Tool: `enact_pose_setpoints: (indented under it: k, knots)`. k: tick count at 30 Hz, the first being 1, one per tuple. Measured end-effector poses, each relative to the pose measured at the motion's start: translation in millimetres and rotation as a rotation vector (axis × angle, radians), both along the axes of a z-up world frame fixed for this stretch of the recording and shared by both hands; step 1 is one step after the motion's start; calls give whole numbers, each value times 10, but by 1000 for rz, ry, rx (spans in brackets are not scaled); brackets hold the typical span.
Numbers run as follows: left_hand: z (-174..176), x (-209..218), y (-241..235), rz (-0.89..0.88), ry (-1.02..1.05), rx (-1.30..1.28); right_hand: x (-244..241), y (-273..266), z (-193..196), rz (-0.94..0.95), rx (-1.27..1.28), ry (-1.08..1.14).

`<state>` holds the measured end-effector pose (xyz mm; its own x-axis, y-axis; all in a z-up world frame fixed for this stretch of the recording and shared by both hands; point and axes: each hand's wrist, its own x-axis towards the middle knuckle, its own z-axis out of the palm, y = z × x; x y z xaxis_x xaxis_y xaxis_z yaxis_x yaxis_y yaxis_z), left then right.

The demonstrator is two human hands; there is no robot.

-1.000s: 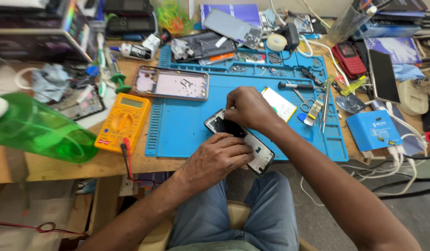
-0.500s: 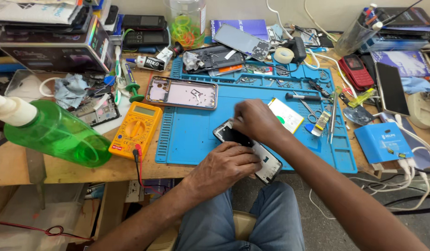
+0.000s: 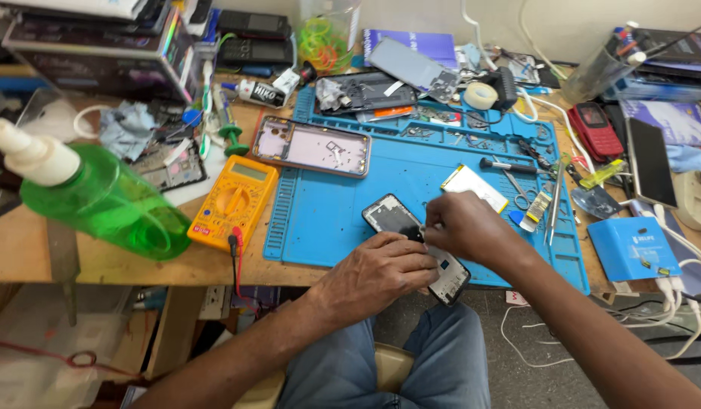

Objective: The person uses tweezers to remove adhesive residue from the edges of a disassembled smartphone frame and wipes the surface with a cloth. They repeatedly scrape and clean the frame's perimeter while holding the device on a blue work mat.

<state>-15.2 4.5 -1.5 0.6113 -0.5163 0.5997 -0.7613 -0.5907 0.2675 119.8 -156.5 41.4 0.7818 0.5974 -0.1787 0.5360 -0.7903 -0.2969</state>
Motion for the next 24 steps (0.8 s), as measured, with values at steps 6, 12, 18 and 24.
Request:
enact_pose_setpoints:
  k: [6,12,18,24]
  knots:
    - [39,12,-51,-2,10,25,5,7,-63,16,155,-144]
    - [16,-10,-8,17,-25,36,10,102,-15,-1,-3,-109]
    - [33,0,-29,1,1,32,-162,22,129,52,60,-156]
    - [-20,27,-11,0,9,28,-6,-145,-37,32,9,-53]
